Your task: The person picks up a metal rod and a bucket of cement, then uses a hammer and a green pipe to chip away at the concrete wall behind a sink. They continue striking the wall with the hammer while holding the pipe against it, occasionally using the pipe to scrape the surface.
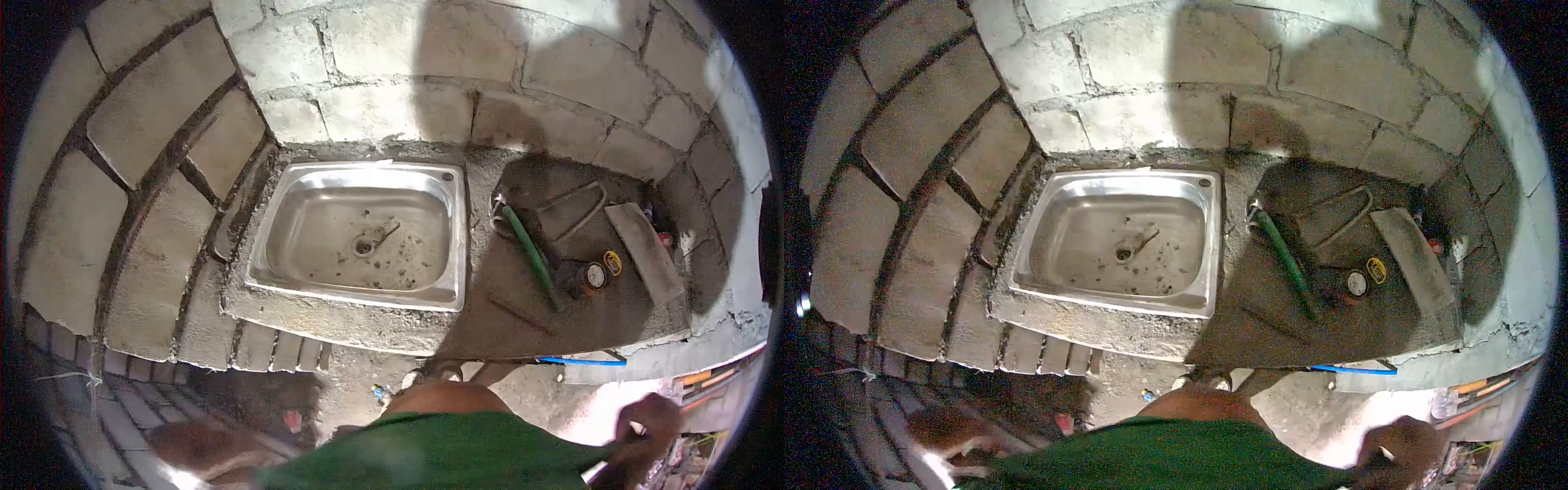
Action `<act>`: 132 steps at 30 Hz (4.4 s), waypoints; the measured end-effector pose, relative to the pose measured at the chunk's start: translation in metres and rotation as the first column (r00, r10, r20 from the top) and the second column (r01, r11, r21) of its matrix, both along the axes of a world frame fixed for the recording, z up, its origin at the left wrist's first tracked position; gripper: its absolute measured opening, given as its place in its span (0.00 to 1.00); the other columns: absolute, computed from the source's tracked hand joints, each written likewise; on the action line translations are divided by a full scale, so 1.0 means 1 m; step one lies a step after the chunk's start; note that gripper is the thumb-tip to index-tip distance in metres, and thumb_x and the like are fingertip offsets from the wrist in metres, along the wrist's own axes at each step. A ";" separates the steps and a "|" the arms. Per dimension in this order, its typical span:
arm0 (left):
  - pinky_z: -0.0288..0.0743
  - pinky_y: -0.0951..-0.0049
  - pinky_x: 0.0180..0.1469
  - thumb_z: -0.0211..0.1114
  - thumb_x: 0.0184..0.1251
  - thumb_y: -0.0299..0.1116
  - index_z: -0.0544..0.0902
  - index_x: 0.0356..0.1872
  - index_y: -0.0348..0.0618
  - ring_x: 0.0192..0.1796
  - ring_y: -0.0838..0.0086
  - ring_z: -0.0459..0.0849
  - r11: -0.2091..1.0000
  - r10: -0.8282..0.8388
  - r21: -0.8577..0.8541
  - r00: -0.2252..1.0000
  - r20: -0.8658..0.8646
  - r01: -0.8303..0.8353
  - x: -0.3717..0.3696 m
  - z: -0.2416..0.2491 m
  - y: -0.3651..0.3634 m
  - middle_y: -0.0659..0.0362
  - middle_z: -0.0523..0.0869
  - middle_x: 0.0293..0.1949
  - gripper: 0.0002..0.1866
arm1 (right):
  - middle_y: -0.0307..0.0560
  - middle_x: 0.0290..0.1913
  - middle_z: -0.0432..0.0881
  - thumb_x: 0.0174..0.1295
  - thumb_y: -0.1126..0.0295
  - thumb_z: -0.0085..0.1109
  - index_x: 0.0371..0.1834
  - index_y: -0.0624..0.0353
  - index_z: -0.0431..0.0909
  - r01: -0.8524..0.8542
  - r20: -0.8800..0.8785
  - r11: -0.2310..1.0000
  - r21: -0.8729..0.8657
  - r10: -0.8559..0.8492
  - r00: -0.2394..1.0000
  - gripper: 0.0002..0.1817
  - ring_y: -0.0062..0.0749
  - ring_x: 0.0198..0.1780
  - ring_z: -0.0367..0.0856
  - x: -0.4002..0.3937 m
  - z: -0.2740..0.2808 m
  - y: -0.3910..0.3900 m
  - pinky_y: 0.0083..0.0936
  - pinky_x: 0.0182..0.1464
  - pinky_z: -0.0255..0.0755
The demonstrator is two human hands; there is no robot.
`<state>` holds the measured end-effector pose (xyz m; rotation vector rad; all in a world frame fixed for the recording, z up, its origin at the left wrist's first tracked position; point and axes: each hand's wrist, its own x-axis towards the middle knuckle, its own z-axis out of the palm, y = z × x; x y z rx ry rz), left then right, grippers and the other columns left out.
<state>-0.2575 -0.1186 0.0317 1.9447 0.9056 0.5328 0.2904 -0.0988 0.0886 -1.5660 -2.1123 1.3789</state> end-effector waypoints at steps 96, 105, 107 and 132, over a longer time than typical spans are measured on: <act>0.74 0.67 0.51 0.55 0.71 0.55 0.72 0.54 0.35 0.42 0.68 0.78 0.958 0.038 -0.235 0.735 0.677 0.167 0.116 -0.042 0.277 0.56 0.81 0.40 0.29 | 0.43 0.38 0.80 0.54 0.75 0.59 0.54 0.63 0.72 0.539 -0.708 0.842 0.027 -0.364 0.605 0.21 0.27 0.39 0.79 -0.273 -0.100 0.189 0.24 0.41 0.74; 0.77 0.67 0.44 0.62 0.67 0.49 0.68 0.63 0.38 0.40 0.72 0.80 0.985 0.175 -0.074 0.876 0.450 -0.159 0.058 -0.050 0.251 0.53 0.82 0.43 0.31 | 0.44 0.41 0.79 0.48 0.77 0.73 0.58 0.64 0.67 0.552 -0.632 0.718 0.425 -0.201 0.748 0.33 0.26 0.41 0.78 -0.352 -0.108 0.206 0.24 0.42 0.75; 0.76 0.66 0.43 0.62 0.67 0.47 0.71 0.61 0.38 0.40 0.72 0.80 0.967 0.253 -0.116 0.877 0.408 -0.225 0.056 -0.049 0.242 0.53 0.83 0.42 0.29 | 0.44 0.41 0.78 0.48 0.74 0.74 0.62 0.65 0.65 0.588 -0.650 0.777 0.227 -0.328 0.685 0.37 0.26 0.43 0.77 -0.351 -0.107 0.202 0.24 0.44 0.75; 0.74 0.48 0.47 0.52 0.68 0.51 0.80 0.44 0.43 0.45 0.44 0.82 0.544 0.720 0.588 0.693 0.041 -0.599 -0.150 -0.095 0.459 0.43 0.84 0.39 0.21 | 0.38 0.16 0.65 0.72 0.50 0.44 0.52 0.66 0.68 0.640 -0.761 0.742 0.197 -0.296 0.577 0.26 0.20 0.14 0.65 -0.308 -0.094 0.197 0.19 0.17 0.61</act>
